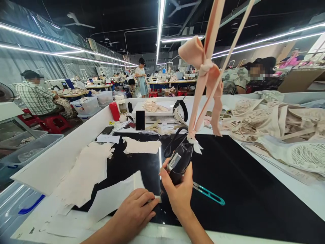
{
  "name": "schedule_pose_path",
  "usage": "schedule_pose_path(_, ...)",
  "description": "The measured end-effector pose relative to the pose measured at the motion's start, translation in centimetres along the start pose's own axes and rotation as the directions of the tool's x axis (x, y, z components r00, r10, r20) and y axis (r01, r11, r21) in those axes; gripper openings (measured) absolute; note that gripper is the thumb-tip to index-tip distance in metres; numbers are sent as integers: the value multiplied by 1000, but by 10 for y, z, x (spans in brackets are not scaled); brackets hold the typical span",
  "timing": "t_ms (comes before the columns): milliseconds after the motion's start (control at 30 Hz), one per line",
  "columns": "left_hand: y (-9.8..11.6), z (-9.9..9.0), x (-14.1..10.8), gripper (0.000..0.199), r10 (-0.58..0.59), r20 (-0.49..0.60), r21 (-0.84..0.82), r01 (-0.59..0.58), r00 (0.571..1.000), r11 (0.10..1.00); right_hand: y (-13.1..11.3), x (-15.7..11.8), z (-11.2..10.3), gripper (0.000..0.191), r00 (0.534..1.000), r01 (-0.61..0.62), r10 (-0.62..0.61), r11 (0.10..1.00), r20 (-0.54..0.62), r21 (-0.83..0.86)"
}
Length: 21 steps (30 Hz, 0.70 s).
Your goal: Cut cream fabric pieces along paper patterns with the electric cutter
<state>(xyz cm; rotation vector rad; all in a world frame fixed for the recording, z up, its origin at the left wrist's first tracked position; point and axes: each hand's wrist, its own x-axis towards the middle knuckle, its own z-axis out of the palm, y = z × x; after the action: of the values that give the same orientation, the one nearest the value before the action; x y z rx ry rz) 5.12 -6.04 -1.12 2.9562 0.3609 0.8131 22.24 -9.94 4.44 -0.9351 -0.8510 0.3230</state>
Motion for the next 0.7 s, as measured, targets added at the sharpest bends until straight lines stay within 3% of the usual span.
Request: schedule_pose_path(700, 1, -3, -1, 27, -48, 33, -34, 49, 998, 998, 1, -1, -3, 21, 1000, 10, -9, 998, 11, -57)
